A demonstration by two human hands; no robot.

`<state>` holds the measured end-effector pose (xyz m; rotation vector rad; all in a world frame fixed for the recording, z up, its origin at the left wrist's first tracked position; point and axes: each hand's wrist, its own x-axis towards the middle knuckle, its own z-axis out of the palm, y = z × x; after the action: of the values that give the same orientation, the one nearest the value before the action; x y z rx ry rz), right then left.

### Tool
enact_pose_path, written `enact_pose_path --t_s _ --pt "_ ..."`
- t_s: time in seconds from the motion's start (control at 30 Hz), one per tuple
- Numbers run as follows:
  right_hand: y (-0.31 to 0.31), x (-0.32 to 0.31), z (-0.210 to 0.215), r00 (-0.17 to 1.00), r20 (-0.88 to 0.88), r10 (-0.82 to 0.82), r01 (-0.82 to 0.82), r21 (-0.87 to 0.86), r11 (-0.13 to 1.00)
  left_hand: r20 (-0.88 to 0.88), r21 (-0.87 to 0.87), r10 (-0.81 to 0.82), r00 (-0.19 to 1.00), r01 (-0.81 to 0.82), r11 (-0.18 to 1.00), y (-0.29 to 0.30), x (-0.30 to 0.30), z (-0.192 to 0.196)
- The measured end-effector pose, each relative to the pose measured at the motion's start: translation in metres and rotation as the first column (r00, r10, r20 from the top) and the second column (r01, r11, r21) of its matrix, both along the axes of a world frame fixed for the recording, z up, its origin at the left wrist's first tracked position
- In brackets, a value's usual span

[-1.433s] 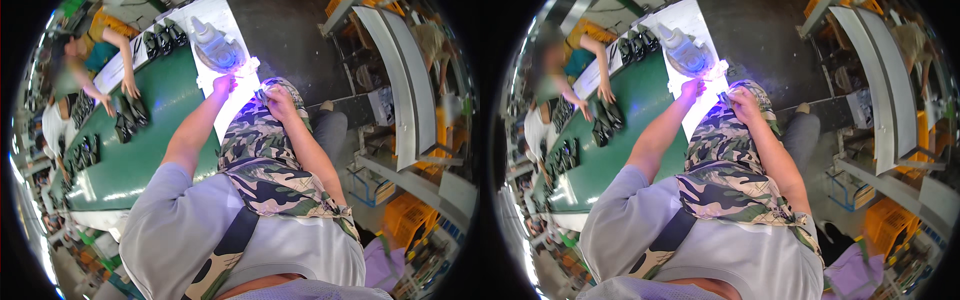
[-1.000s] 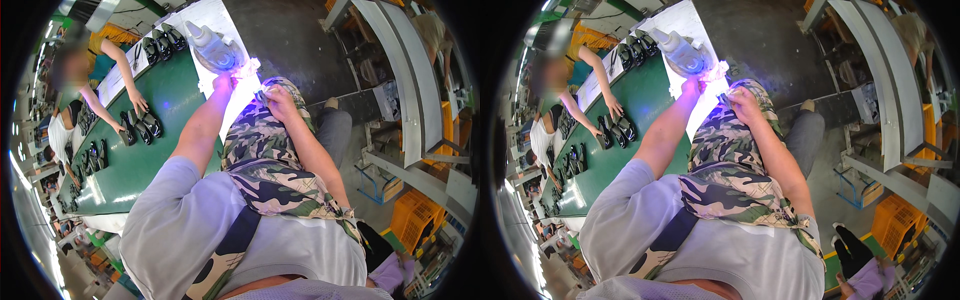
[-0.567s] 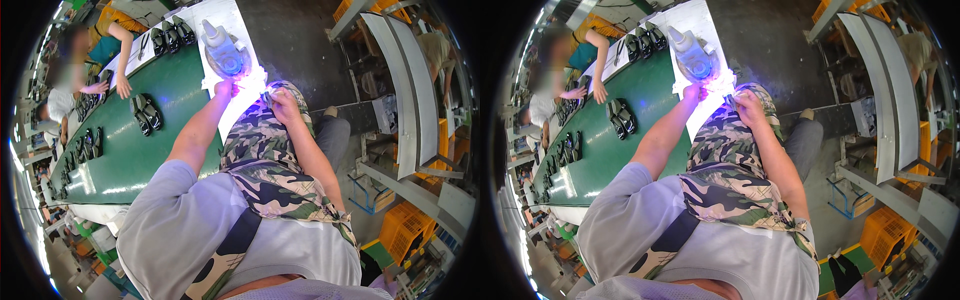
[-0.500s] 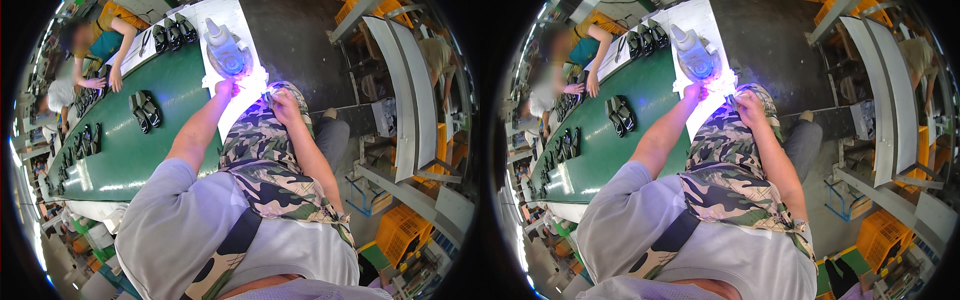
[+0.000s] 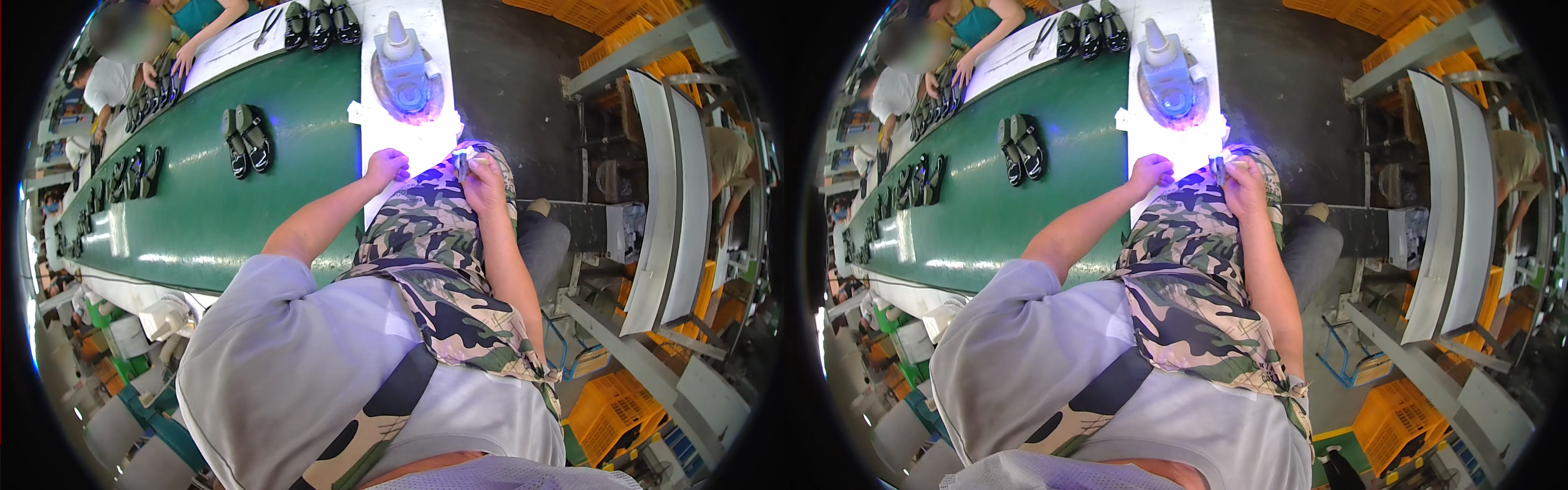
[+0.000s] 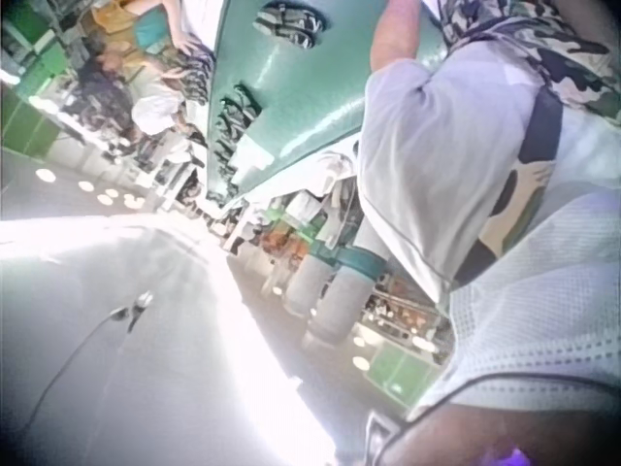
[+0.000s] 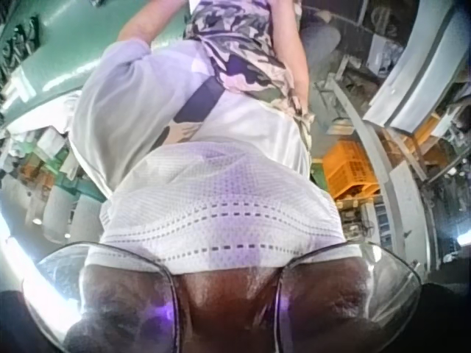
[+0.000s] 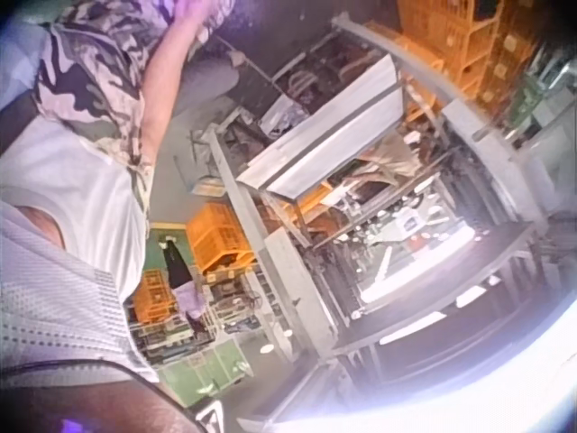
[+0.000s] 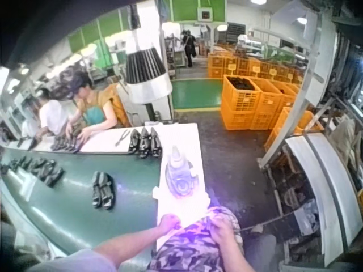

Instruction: Inspecting shoe components and applying adhesive to the edges of the shoe soles on a production line.

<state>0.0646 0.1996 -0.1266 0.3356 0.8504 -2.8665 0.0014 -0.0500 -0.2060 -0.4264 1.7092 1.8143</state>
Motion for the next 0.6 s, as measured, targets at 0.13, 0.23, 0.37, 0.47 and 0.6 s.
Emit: enact_pose_path --t_s 0.13,0.23,0.37,0.47,0.6 --pt "-0.003 0.001 0.006 1.000 0.002 -0.015 0.015 -0.056 0.998 -0.042 -0.068 -0.034 0.999 0.031 0.997 -0.013 0.003 0.010" --pt "-0.001 0.002 0.011 1.000 0.007 -0.022 0.022 0.021 1.000 -0.089 -0.161 0.046 0.995 -0.060 0.985 -0.049 -0.007 0.008" --pt "-0.003 0.001 0.012 0.997 0.062 -0.034 0.032 0.037 0.999 -0.277 -0.421 0.187 0.942 -0.294 0.858 -0.144 -0.025 0.000" --pt "-0.003 0.000 0.018 0.998 0.065 -0.010 0.006 0.066 0.998 -0.521 -0.781 0.039 0.853 -0.495 0.382 -0.233 -0.039 0.002" --pt "-0.009 0.000 0.035 0.996 0.080 -0.045 0.035 0.119 0.992 -0.555 -0.810 0.196 0.808 -0.579 0.091 -0.316 -0.065 0.027"
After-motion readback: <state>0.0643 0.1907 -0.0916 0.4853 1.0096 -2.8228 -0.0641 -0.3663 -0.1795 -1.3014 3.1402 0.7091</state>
